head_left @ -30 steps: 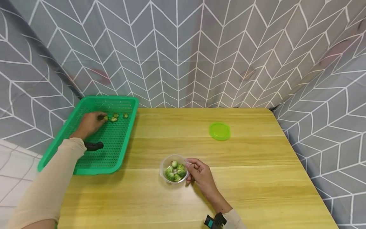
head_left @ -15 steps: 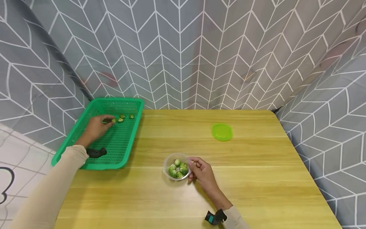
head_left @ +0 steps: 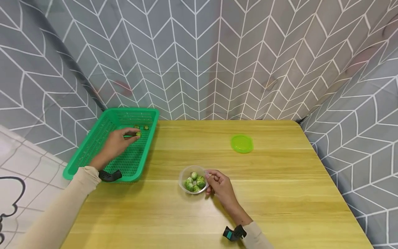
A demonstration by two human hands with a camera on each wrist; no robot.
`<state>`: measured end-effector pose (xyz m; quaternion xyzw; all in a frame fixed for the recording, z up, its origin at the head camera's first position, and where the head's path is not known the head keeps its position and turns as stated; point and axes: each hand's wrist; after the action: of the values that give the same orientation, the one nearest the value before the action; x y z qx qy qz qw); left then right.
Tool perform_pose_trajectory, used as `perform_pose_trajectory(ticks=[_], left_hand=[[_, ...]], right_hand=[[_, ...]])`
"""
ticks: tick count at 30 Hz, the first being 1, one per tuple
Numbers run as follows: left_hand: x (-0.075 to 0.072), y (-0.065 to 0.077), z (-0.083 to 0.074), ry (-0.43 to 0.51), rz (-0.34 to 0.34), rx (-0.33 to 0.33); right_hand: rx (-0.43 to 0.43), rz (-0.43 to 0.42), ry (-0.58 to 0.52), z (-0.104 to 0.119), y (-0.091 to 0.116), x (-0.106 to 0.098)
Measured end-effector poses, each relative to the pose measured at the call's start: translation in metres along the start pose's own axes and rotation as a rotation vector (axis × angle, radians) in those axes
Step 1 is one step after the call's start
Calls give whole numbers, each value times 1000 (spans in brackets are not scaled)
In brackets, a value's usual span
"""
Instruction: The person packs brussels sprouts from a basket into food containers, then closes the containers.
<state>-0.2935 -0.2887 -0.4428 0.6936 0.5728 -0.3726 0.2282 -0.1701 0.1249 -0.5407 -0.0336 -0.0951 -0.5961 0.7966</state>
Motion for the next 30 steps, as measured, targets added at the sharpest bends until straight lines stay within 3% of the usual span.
perform_pose_trajectory(ticks=[7,17,30], left_hand=[[14,11,-21,81,54,48],[31,22,-55,150,108,65],[72,27,-91,298,237,129]], right_hand=[[4,-3,-1,1,0,1],[6,-1,-8,1,0,0],[11,-11,-19,3,1,1]])
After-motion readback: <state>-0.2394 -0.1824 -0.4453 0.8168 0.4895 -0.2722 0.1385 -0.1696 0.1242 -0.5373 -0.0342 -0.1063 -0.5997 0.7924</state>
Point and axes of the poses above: each hand's wrist, its own y-axis away from the middle knuckle, its own x-axis out of the palm, z = x × y, and after that the axes turned 7 degrees about z, right-handed
